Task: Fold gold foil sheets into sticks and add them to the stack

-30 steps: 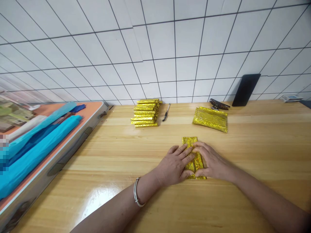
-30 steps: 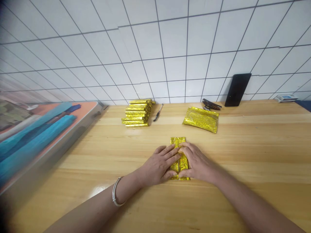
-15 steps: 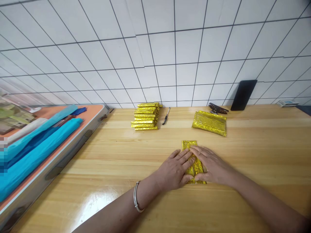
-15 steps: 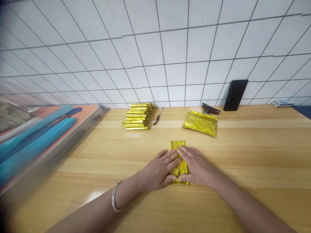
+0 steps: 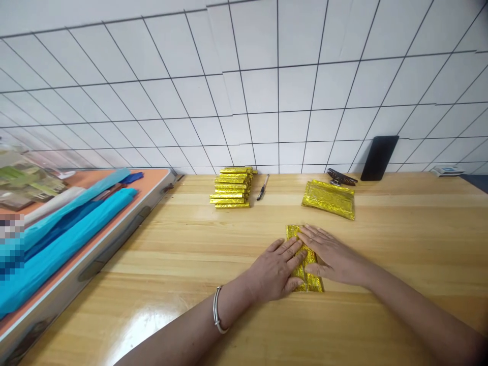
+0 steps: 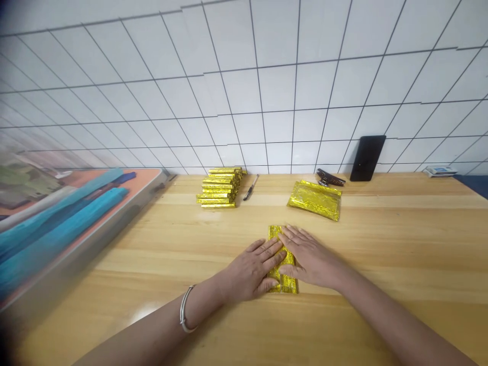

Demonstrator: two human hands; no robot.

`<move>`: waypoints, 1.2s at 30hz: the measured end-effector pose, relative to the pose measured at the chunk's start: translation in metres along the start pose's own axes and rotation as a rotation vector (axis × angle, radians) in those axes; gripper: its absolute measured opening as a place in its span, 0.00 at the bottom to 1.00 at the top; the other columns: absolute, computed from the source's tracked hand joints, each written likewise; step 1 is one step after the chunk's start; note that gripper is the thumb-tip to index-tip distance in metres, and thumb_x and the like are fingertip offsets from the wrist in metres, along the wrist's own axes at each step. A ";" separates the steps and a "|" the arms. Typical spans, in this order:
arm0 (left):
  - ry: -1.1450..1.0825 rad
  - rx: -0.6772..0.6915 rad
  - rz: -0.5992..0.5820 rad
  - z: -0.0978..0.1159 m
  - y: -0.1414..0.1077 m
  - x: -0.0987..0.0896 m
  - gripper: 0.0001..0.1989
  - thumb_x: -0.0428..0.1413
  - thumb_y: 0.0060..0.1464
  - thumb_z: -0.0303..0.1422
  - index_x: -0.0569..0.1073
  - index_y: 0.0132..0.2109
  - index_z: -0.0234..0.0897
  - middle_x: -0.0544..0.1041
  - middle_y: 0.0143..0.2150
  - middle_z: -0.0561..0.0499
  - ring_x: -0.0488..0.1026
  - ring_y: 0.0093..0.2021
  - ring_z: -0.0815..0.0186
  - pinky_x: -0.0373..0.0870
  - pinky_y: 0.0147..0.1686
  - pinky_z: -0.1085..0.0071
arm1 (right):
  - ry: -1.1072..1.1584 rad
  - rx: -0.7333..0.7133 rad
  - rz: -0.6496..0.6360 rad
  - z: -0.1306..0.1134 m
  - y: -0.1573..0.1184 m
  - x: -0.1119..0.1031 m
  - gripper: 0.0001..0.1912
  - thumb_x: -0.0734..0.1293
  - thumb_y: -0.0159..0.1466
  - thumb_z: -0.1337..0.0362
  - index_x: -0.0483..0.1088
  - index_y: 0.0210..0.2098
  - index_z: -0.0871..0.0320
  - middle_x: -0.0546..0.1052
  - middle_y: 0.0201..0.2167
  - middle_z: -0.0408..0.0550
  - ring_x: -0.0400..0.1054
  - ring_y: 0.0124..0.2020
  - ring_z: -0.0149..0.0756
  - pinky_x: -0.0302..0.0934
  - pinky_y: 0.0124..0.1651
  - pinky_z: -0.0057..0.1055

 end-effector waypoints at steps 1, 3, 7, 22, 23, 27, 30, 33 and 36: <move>-0.001 -0.001 0.007 0.000 0.000 -0.001 0.30 0.42 0.59 0.47 0.52 0.63 0.35 0.50 0.66 0.41 0.43 0.66 0.56 0.42 0.62 0.55 | 0.010 -0.022 -0.002 -0.004 0.005 -0.004 0.39 0.57 0.63 0.46 0.39 0.66 0.55 0.41 0.67 0.51 0.36 0.66 0.46 0.39 0.64 0.47; -0.001 -0.003 0.028 0.001 0.001 -0.002 0.29 0.44 0.58 0.46 0.54 0.62 0.36 0.53 0.65 0.42 0.46 0.66 0.56 0.41 0.63 0.56 | 0.036 -0.080 -0.024 -0.011 0.017 -0.008 0.35 0.55 0.64 0.48 0.40 0.65 0.54 0.42 0.66 0.49 0.36 0.66 0.44 0.39 0.65 0.46; 0.013 0.001 0.069 0.003 0.002 -0.004 0.27 0.47 0.57 0.45 0.59 0.60 0.36 0.56 0.64 0.43 0.47 0.65 0.57 0.38 0.64 0.58 | 0.117 -0.170 -0.093 -0.009 0.036 -0.003 0.30 0.53 0.67 0.51 0.44 0.65 0.52 0.47 0.66 0.47 0.40 0.65 0.40 0.39 0.65 0.44; -0.060 0.065 -0.060 0.016 -0.015 0.001 0.36 0.40 0.59 0.50 0.48 0.65 0.27 0.45 0.67 0.37 0.38 0.67 0.52 0.41 0.63 0.55 | 0.195 -0.228 -0.060 0.005 0.041 0.004 0.26 0.49 0.68 0.54 0.45 0.64 0.51 0.49 0.65 0.44 0.41 0.65 0.36 0.37 0.65 0.42; -0.071 0.072 -0.075 0.019 -0.018 0.000 0.37 0.39 0.59 0.51 0.47 0.65 0.27 0.44 0.67 0.37 0.37 0.67 0.52 0.40 0.64 0.55 | 0.202 -0.228 -0.059 0.006 0.041 0.005 0.26 0.49 0.68 0.54 0.45 0.64 0.51 0.49 0.65 0.44 0.42 0.65 0.36 0.37 0.65 0.42; -0.103 0.082 -0.116 0.032 -0.029 -0.001 0.38 0.40 0.58 0.51 0.45 0.65 0.28 0.43 0.67 0.38 0.36 0.67 0.53 0.40 0.64 0.55 | 0.211 -0.228 -0.062 0.008 0.042 0.006 0.26 0.49 0.68 0.53 0.46 0.64 0.51 0.49 0.65 0.44 0.42 0.65 0.36 0.37 0.65 0.42; -0.123 0.080 -0.145 0.042 -0.039 -0.002 0.38 0.40 0.58 0.51 0.44 0.66 0.28 0.43 0.67 0.38 0.36 0.67 0.52 0.39 0.64 0.55 | 0.213 -0.234 -0.064 0.008 0.042 0.006 0.26 0.48 0.68 0.52 0.47 0.64 0.52 0.49 0.65 0.44 0.41 0.65 0.36 0.38 0.65 0.42; -0.159 0.094 -0.167 0.048 -0.048 -0.007 0.39 0.41 0.58 0.52 0.44 0.66 0.29 0.44 0.67 0.37 0.38 0.66 0.52 0.40 0.64 0.54 | 0.218 -0.234 -0.078 0.007 0.041 0.005 0.27 0.46 0.68 0.52 0.47 0.64 0.52 0.48 0.65 0.44 0.40 0.65 0.36 0.37 0.65 0.42; -0.219 0.153 -0.166 0.048 -0.050 -0.020 0.35 0.42 0.59 0.49 0.46 0.65 0.32 0.49 0.66 0.39 0.46 0.66 0.56 0.44 0.63 0.57 | 0.254 -0.228 -0.081 0.008 0.042 0.004 0.27 0.46 0.68 0.51 0.47 0.64 0.51 0.49 0.65 0.44 0.41 0.65 0.36 0.37 0.65 0.41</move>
Point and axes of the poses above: each hand's wrist, its own y-axis towards the middle knuckle, its own x-axis out of the palm, z = x × y, the point moved 4 cm from there along y, towards the middle knuckle
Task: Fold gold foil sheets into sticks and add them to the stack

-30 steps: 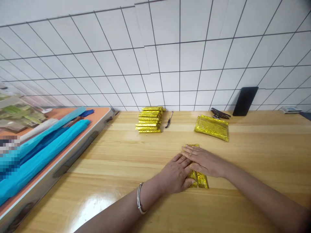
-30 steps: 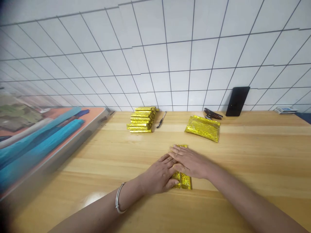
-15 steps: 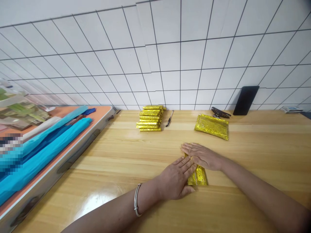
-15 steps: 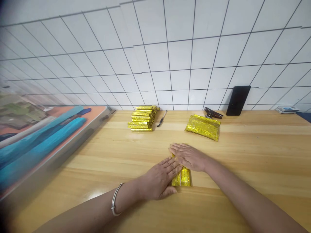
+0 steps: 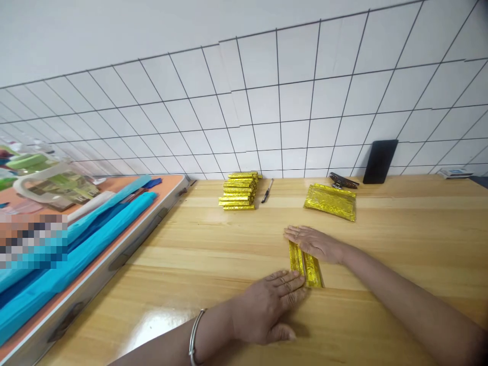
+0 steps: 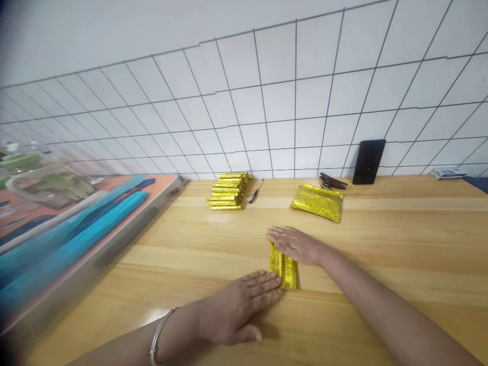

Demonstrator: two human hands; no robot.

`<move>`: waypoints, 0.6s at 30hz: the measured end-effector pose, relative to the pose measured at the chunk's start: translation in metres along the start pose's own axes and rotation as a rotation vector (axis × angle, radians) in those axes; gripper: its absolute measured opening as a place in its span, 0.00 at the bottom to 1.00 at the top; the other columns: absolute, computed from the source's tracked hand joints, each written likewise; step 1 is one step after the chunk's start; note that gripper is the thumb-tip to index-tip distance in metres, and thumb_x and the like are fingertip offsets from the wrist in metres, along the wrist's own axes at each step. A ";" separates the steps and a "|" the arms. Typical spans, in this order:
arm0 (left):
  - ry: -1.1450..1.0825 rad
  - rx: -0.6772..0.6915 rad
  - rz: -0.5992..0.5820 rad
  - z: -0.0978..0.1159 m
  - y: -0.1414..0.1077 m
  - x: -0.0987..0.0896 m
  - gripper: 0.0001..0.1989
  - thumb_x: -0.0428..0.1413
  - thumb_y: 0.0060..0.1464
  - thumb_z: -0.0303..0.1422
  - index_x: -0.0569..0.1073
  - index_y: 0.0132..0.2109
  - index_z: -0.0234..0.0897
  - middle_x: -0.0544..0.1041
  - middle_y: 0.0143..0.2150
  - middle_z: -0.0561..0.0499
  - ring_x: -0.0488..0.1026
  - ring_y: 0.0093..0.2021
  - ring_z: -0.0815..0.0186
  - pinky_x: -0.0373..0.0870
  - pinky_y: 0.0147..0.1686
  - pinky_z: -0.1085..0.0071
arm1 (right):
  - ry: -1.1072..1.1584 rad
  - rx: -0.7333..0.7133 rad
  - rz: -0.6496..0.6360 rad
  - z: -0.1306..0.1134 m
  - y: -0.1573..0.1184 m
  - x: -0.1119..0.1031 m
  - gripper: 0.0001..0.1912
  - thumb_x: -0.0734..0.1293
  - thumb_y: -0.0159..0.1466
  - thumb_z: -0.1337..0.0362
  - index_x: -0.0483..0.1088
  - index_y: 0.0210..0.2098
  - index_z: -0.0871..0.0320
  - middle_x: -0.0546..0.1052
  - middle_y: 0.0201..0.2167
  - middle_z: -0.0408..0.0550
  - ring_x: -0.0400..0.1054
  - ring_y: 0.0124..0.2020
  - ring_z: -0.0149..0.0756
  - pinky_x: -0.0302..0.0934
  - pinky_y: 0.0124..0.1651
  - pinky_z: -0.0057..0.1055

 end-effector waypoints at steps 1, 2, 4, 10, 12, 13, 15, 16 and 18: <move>-0.018 0.022 0.019 -0.001 0.001 -0.006 0.32 0.42 0.60 0.46 0.47 0.65 0.33 0.52 0.65 0.40 0.49 0.65 0.58 0.47 0.63 0.60 | 0.013 0.000 0.002 0.001 0.000 0.000 0.27 0.46 0.68 0.51 0.47 0.63 0.50 0.49 0.65 0.43 0.42 0.65 0.36 0.37 0.65 0.42; -0.033 0.024 0.060 -0.004 0.004 -0.013 0.30 0.42 0.61 0.44 0.49 0.65 0.33 0.54 0.65 0.41 0.51 0.64 0.60 0.49 0.63 0.61 | 0.023 0.001 0.001 0.001 0.000 -0.001 0.26 0.46 0.68 0.51 0.47 0.63 0.50 0.50 0.65 0.43 0.42 0.65 0.36 0.37 0.65 0.42; -0.039 0.007 0.138 -0.013 0.014 -0.025 0.27 0.41 0.62 0.42 0.52 0.63 0.34 0.55 0.64 0.41 0.51 0.64 0.61 0.50 0.62 0.62 | 0.036 0.003 -0.002 0.002 0.000 -0.001 0.26 0.45 0.68 0.51 0.48 0.63 0.50 0.50 0.65 0.43 0.42 0.65 0.36 0.37 0.65 0.43; 0.035 -0.005 0.228 -0.042 0.047 -0.036 0.22 0.37 0.63 0.39 0.62 0.58 0.35 0.65 0.58 0.43 0.60 0.59 0.63 0.55 0.60 0.64 | 0.072 0.036 0.011 0.004 -0.002 -0.001 0.28 0.44 0.68 0.49 0.47 0.64 0.50 0.51 0.65 0.42 0.42 0.65 0.35 0.37 0.66 0.41; 0.041 0.003 0.231 -0.046 0.050 -0.035 0.21 0.37 0.63 0.38 0.64 0.56 0.36 0.68 0.56 0.44 0.62 0.57 0.63 0.57 0.59 0.65 | 0.092 0.066 0.014 0.006 -0.002 0.000 0.29 0.44 0.67 0.48 0.45 0.64 0.51 0.50 0.65 0.42 0.42 0.65 0.36 0.37 0.66 0.41; 0.036 0.009 0.228 -0.048 0.050 -0.035 0.21 0.37 0.63 0.38 0.64 0.56 0.35 0.68 0.55 0.44 0.63 0.57 0.63 0.57 0.58 0.66 | 0.099 0.078 0.016 0.008 -0.003 0.000 0.29 0.44 0.67 0.48 0.44 0.64 0.51 0.49 0.65 0.42 0.41 0.65 0.36 0.37 0.66 0.41; 0.026 0.033 0.210 -0.048 0.050 -0.031 0.21 0.37 0.64 0.38 0.64 0.56 0.35 0.69 0.55 0.45 0.62 0.57 0.64 0.56 0.59 0.66 | 0.109 0.086 0.016 0.009 -0.003 0.001 0.29 0.43 0.67 0.48 0.43 0.65 0.51 0.48 0.65 0.41 0.41 0.65 0.36 0.37 0.66 0.40; 0.027 0.049 0.195 -0.048 0.051 -0.028 0.21 0.37 0.64 0.38 0.63 0.57 0.35 0.68 0.56 0.45 0.61 0.58 0.64 0.55 0.60 0.66 | 0.112 0.083 0.013 0.009 -0.003 0.001 0.29 0.43 0.67 0.49 0.42 0.65 0.51 0.48 0.65 0.40 0.40 0.65 0.36 0.37 0.66 0.40; 0.047 0.073 0.164 -0.049 0.055 -0.022 0.23 0.38 0.63 0.41 0.60 0.60 0.34 0.65 0.59 0.44 0.57 0.61 0.63 0.52 0.61 0.64 | 0.111 0.079 0.007 0.008 -0.003 0.001 0.29 0.43 0.67 0.49 0.41 0.65 0.51 0.48 0.66 0.40 0.40 0.65 0.36 0.36 0.66 0.40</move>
Point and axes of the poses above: each hand's wrist, its own y-axis towards the middle knuckle, its own x-axis out of the palm, z = x × y, the point moved 4 cm from there along y, towards the middle knuckle
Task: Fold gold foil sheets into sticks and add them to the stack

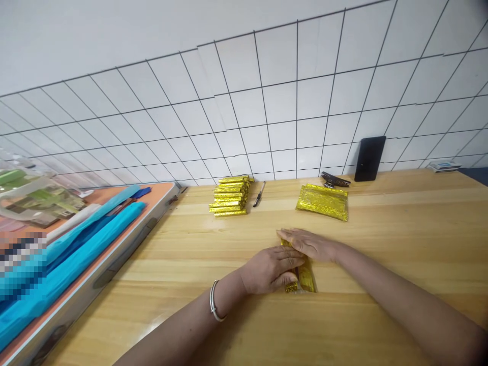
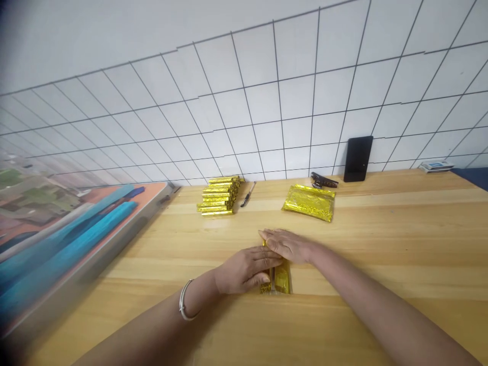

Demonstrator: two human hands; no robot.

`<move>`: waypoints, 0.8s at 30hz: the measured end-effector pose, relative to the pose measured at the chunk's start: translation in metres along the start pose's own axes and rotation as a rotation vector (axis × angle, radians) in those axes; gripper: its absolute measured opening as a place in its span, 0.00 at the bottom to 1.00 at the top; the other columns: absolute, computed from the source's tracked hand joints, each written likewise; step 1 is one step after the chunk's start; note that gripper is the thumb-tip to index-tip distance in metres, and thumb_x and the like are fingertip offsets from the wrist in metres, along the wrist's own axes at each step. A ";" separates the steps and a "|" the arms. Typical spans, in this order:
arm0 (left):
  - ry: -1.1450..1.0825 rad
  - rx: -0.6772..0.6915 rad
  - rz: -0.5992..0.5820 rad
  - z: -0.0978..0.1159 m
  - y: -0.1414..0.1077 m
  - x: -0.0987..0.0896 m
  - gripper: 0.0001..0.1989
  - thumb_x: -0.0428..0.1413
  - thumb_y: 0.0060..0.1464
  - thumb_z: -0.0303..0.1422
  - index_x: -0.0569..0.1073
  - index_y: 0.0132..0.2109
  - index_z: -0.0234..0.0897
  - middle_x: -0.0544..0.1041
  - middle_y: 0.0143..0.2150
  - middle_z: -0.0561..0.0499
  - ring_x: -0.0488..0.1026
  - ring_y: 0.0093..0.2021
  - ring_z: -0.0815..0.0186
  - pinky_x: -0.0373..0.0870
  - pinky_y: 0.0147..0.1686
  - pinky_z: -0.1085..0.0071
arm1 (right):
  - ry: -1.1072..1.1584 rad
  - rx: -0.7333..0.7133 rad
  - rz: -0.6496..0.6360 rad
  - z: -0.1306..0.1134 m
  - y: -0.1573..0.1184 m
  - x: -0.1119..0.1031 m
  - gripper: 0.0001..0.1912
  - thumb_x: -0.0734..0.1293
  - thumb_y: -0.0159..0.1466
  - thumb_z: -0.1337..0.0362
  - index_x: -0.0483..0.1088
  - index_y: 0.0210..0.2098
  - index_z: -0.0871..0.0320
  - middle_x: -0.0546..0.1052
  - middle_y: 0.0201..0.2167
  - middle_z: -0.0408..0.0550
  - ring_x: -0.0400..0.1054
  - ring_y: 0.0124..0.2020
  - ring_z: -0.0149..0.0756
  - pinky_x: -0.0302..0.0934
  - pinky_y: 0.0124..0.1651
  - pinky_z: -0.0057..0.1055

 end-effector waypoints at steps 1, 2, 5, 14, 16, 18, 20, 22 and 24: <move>0.016 0.004 -0.010 -0.001 0.002 0.004 0.25 0.39 0.62 0.42 0.57 0.61 0.33 0.62 0.61 0.43 0.55 0.62 0.61 0.50 0.62 0.63 | -0.002 0.001 -0.004 -0.001 0.000 0.000 0.29 0.43 0.67 0.48 0.41 0.65 0.51 0.47 0.66 0.41 0.40 0.65 0.36 0.36 0.66 0.41; 0.035 0.001 -0.016 -0.002 0.005 0.008 0.27 0.39 0.62 0.44 0.55 0.62 0.32 0.60 0.62 0.41 0.53 0.63 0.60 0.49 0.62 0.62 | -0.003 0.004 -0.008 -0.002 0.000 -0.001 0.29 0.43 0.67 0.48 0.41 0.65 0.51 0.47 0.66 0.41 0.40 0.65 0.36 0.36 0.66 0.41; 0.105 -0.022 -0.030 -0.004 0.012 0.019 0.34 0.41 0.59 0.49 0.51 0.64 0.29 0.54 0.64 0.37 0.48 0.65 0.55 0.47 0.62 0.57 | 0.005 0.011 -0.011 -0.004 -0.001 -0.002 0.30 0.43 0.67 0.48 0.41 0.65 0.52 0.47 0.66 0.42 0.40 0.65 0.37 0.35 0.66 0.41; 0.122 -0.061 -0.134 0.014 0.006 0.029 0.45 0.42 0.54 0.57 0.44 0.65 0.25 0.45 0.66 0.33 0.40 0.66 0.49 0.40 0.63 0.53 | -0.003 0.008 -0.024 -0.002 0.000 -0.001 0.30 0.42 0.67 0.48 0.42 0.65 0.53 0.46 0.66 0.44 0.39 0.65 0.38 0.35 0.66 0.42; 0.096 -0.070 -0.159 0.021 0.001 0.030 0.45 0.41 0.53 0.57 0.43 0.65 0.25 0.43 0.67 0.34 0.38 0.66 0.49 0.38 0.63 0.53 | 0.008 0.008 -0.017 -0.002 0.001 -0.001 0.30 0.43 0.67 0.48 0.43 0.65 0.52 0.47 0.66 0.44 0.40 0.65 0.39 0.35 0.65 0.42; 0.069 -0.072 -0.178 0.031 -0.004 0.031 0.46 0.41 0.53 0.58 0.42 0.66 0.25 0.40 0.67 0.35 0.35 0.67 0.50 0.37 0.64 0.54 | 0.008 0.010 -0.010 -0.002 0.001 -0.001 0.31 0.43 0.67 0.47 0.44 0.65 0.53 0.47 0.66 0.44 0.41 0.65 0.40 0.36 0.65 0.41; 0.045 -0.074 -0.193 0.041 -0.011 0.033 0.46 0.40 0.53 0.58 0.41 0.66 0.26 0.39 0.67 0.36 0.34 0.67 0.51 0.36 0.64 0.56 | -0.015 0.007 -0.005 -0.004 0.002 -0.001 0.31 0.43 0.67 0.47 0.44 0.65 0.54 0.48 0.65 0.45 0.42 0.65 0.40 0.36 0.65 0.40; 0.026 -0.080 -0.204 0.050 -0.016 0.035 0.46 0.40 0.53 0.58 0.41 0.66 0.26 0.38 0.67 0.36 0.33 0.67 0.52 0.35 0.64 0.57 | -0.068 -0.011 0.000 -0.006 0.003 0.001 0.30 0.44 0.68 0.49 0.44 0.65 0.55 0.50 0.65 0.46 0.43 0.65 0.38 0.37 0.65 0.39; 0.010 -0.089 -0.212 0.055 -0.020 0.036 0.47 0.40 0.53 0.58 0.40 0.66 0.26 0.38 0.67 0.36 0.33 0.67 0.52 0.35 0.64 0.57 | -0.156 -0.032 0.011 -0.009 0.004 0.004 0.29 0.46 0.68 0.50 0.45 0.65 0.55 0.51 0.65 0.47 0.43 0.65 0.38 0.37 0.65 0.39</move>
Point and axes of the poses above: each hand's wrist, its own y-axis towards the middle knuckle, its own x-axis out of the palm, z = x × y, the point moved 4 cm from there along y, towards the middle knuckle
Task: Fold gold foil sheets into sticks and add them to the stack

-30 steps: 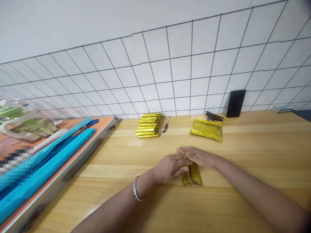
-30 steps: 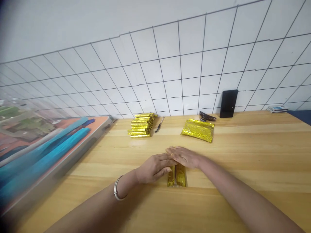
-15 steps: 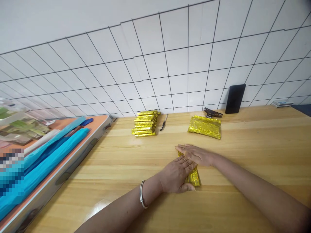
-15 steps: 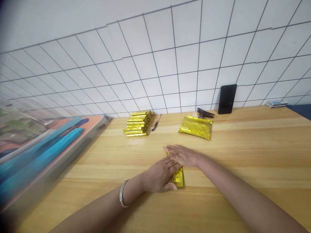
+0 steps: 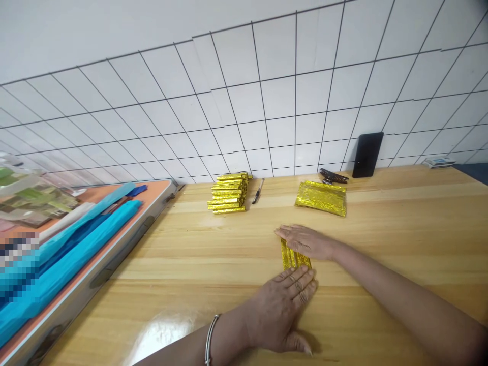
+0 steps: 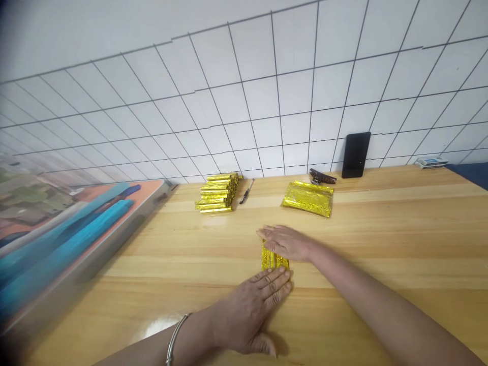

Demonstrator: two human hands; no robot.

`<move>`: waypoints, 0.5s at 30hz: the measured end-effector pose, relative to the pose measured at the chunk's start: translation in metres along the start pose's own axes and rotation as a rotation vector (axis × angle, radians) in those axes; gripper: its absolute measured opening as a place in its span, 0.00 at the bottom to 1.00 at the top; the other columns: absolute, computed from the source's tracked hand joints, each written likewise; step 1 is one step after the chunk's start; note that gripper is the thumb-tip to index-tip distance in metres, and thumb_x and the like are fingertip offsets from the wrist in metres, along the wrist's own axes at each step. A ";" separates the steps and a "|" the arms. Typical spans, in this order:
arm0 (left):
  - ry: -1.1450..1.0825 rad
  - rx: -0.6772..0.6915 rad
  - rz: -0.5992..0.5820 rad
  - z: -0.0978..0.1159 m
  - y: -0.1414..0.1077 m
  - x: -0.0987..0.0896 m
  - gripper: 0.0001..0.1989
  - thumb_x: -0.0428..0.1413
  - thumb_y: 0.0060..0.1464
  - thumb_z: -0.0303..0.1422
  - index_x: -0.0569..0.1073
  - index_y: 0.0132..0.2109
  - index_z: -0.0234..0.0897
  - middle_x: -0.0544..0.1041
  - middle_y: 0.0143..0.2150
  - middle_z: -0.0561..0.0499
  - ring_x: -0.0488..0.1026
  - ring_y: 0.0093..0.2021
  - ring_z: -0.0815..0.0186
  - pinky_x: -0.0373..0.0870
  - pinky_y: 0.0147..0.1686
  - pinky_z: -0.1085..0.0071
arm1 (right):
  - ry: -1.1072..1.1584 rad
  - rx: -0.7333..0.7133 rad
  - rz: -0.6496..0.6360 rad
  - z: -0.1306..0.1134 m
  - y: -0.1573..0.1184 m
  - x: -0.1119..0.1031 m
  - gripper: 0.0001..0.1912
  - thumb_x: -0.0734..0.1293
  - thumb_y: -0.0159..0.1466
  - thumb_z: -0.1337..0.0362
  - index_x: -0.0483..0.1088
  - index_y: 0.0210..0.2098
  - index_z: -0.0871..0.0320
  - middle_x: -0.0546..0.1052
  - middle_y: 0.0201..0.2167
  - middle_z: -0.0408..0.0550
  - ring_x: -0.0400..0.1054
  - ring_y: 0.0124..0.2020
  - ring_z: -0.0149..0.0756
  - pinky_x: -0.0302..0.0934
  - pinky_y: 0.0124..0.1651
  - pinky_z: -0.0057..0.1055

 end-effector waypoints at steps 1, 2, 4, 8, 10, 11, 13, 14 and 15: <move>-0.009 -0.002 -0.004 0.001 -0.001 0.000 0.47 0.40 0.53 0.59 0.40 0.66 0.27 0.38 0.67 0.36 0.34 0.67 0.52 0.35 0.64 0.57 | -0.052 -0.006 0.009 -0.002 0.000 0.002 0.29 0.47 0.68 0.50 0.45 0.64 0.55 0.50 0.65 0.47 0.42 0.65 0.38 0.36 0.65 0.39; -0.017 -0.005 -0.007 0.002 -0.002 0.001 0.47 0.40 0.53 0.59 0.40 0.66 0.27 0.38 0.67 0.36 0.34 0.67 0.52 0.35 0.64 0.57 | -0.103 -0.010 0.017 -0.003 0.000 0.004 0.29 0.48 0.67 0.50 0.46 0.64 0.54 0.50 0.65 0.47 0.41 0.65 0.38 0.36 0.65 0.40; -0.030 -0.012 -0.010 0.002 -0.002 0.000 0.47 0.39 0.53 0.59 0.40 0.66 0.27 0.38 0.67 0.36 0.34 0.67 0.52 0.34 0.64 0.57 | -0.189 -0.005 0.034 -0.005 0.000 0.007 0.30 0.50 0.67 0.49 0.45 0.65 0.53 0.47 0.66 0.47 0.39 0.65 0.40 0.35 0.65 0.40; -0.049 -0.014 -0.011 0.002 0.000 0.001 0.47 0.39 0.52 0.59 0.40 0.66 0.27 0.37 0.67 0.37 0.34 0.67 0.51 0.35 0.64 0.56 | -0.284 0.043 0.074 -0.001 0.004 0.011 0.32 0.50 0.67 0.49 0.41 0.65 0.55 0.44 0.66 0.48 0.36 0.66 0.40 0.34 0.65 0.40; -0.053 -0.013 -0.013 0.001 0.000 0.001 0.47 0.38 0.52 0.60 0.40 0.66 0.27 0.37 0.67 0.37 0.33 0.67 0.51 0.35 0.64 0.56 | -0.314 0.060 0.097 0.004 0.010 0.010 0.32 0.50 0.67 0.49 0.41 0.65 0.56 0.44 0.66 0.49 0.36 0.66 0.41 0.34 0.65 0.41; -0.053 -0.014 -0.013 0.001 0.000 0.001 0.47 0.38 0.52 0.59 0.40 0.66 0.27 0.37 0.67 0.37 0.33 0.67 0.52 0.35 0.64 0.56 | -0.326 0.059 0.104 0.007 0.013 0.009 0.32 0.50 0.67 0.50 0.41 0.65 0.56 0.44 0.66 0.49 0.36 0.66 0.41 0.35 0.65 0.41; -0.053 -0.020 -0.007 0.001 0.000 0.001 0.46 0.38 0.53 0.59 0.41 0.66 0.28 0.38 0.67 0.37 0.34 0.67 0.52 0.34 0.64 0.57 | -0.349 0.039 0.109 0.013 0.020 0.004 0.31 0.50 0.67 0.50 0.43 0.65 0.56 0.45 0.66 0.49 0.37 0.66 0.40 0.35 0.65 0.41; -0.053 -0.021 -0.006 0.001 -0.001 0.001 0.45 0.38 0.53 0.59 0.41 0.66 0.28 0.38 0.67 0.37 0.34 0.67 0.53 0.35 0.64 0.57 | -0.360 0.024 0.109 0.017 0.024 0.002 0.30 0.50 0.67 0.51 0.44 0.65 0.57 0.45 0.66 0.49 0.37 0.66 0.40 0.36 0.65 0.41; -0.055 -0.020 -0.004 0.000 -0.001 0.000 0.45 0.38 0.54 0.58 0.41 0.66 0.28 0.39 0.67 0.38 0.34 0.67 0.53 0.35 0.64 0.57 | -0.374 0.008 0.108 0.020 0.028 -0.001 0.30 0.50 0.67 0.51 0.45 0.65 0.57 0.46 0.66 0.50 0.38 0.66 0.39 0.37 0.64 0.41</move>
Point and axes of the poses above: each hand's wrist, its own y-axis towards the middle knuckle, its own x-axis out of the palm, z = x × y, the point moved 4 cm from there along y, towards the middle knuckle
